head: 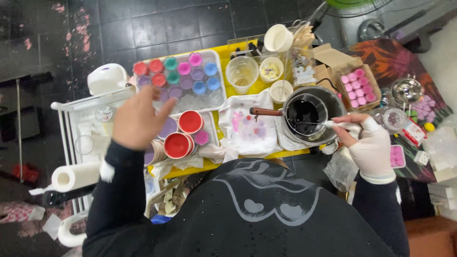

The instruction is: Cleaning a purple wax candle mold with a tissue after extracting the candle.

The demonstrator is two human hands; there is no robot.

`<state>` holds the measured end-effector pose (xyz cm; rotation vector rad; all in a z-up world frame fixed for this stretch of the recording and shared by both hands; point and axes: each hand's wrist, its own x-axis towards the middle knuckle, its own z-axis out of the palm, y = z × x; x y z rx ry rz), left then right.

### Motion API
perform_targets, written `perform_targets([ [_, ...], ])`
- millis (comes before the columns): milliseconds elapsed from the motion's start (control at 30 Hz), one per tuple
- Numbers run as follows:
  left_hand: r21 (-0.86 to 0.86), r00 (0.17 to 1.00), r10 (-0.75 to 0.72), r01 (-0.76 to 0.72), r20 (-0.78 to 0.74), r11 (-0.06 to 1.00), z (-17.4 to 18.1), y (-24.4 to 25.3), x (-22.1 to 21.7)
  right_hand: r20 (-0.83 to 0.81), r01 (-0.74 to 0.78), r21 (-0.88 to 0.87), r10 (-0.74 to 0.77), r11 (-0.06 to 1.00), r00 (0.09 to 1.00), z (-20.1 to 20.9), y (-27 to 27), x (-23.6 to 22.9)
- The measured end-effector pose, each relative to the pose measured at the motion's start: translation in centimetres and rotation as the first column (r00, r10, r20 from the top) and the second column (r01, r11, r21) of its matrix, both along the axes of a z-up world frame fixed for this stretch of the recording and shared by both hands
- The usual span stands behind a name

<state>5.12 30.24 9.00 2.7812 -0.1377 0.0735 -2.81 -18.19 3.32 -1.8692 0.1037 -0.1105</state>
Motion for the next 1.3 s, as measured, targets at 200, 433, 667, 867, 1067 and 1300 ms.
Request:
perform_targets([
  [200,-0.444,0.989,-0.132,0.090,-0.064,0.891,0.0,-6.8,-4.7,0.183,0.021,0.162,-0.051,0.987,0.982,-3.8,-2.2,1.3],
  [433,-0.632,0.970,-0.184,0.041,-0.161,0.774,-5.5,-10.8,-6.1,0.153,0.018,0.389,-0.084,0.921,0.985,-6.3,-5.9,3.2],
  [667,-0.683,0.957,-0.184,-0.019,-0.223,0.730,-8.2,-11.9,-6.2,0.044,-0.122,0.319,0.114,0.940,0.993,-6.4,-6.9,6.1],
  [867,-0.672,0.940,-0.186,-0.057,-0.285,0.738,-8.8,-12.7,-6.8,-0.046,-0.218,0.356,0.250,0.909,0.967,-6.4,-6.9,8.9],
  [1067,-0.653,0.928,-0.189,-0.071,-0.320,0.754,-9.4,-13.5,-7.4,-0.108,-0.263,0.362,0.321,0.894,0.941,-7.2,-6.9,10.9],
  [1300,-0.683,0.929,-0.154,-0.127,-0.336,0.720,-9.5,-14.5,-8.2,-0.079,-0.349,0.354,0.399,0.868,0.914,-5.8,-5.9,11.6],
])
